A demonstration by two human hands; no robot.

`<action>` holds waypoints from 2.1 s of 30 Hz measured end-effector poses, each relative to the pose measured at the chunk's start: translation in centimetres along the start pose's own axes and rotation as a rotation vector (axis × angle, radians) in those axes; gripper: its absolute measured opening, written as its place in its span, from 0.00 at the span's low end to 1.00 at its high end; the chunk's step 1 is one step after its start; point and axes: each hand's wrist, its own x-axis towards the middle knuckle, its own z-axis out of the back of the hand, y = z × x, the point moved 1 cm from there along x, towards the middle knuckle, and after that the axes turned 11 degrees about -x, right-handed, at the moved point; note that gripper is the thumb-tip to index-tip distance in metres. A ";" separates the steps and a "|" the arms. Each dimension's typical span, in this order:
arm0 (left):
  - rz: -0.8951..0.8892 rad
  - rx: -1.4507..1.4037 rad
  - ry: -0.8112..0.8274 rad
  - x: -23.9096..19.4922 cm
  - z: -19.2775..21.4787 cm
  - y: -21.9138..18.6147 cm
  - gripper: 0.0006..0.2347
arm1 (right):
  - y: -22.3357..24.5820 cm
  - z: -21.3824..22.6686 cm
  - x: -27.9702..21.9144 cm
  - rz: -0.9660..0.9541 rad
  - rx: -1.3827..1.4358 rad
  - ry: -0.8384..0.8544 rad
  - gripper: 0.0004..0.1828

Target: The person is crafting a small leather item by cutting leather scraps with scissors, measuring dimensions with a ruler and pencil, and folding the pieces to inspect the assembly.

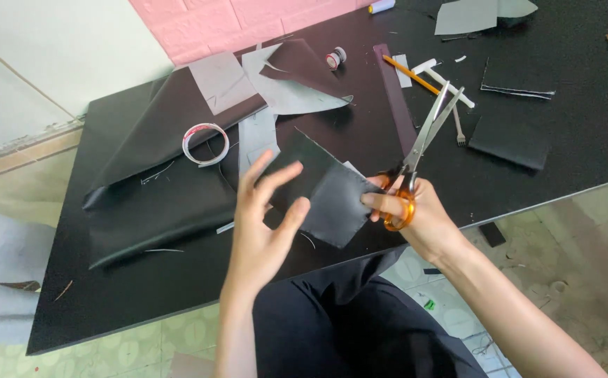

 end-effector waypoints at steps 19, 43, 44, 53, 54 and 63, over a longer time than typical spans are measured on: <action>0.034 -0.127 -0.385 0.4 -5.2 3.3 0.09 | 1.5 -1.1 2.3 0.226 -0.197 0.048 0.14; 0.238 -0.294 -0.449 1.1 -5.5 6.6 0.11 | 1.2 -1.2 3.4 -0.064 -0.277 0.037 0.17; 0.237 -0.293 -0.460 1.1 -5.6 6.2 0.11 | 1.1 -1.1 3.5 -0.071 -0.284 0.047 0.17; 0.176 -0.258 -0.503 1.0 -5.8 8.0 0.10 | -0.3 -0.3 3.8 -0.114 -0.264 0.087 0.17; 0.176 -0.260 -0.496 1.0 -5.8 8.1 0.10 | -0.7 -0.1 3.9 -0.117 -0.256 0.094 0.16; 0.222 -0.295 -0.424 1.2 -5.9 7.1 0.09 | -1.0 -0.4 4.4 -0.120 -0.244 0.102 0.19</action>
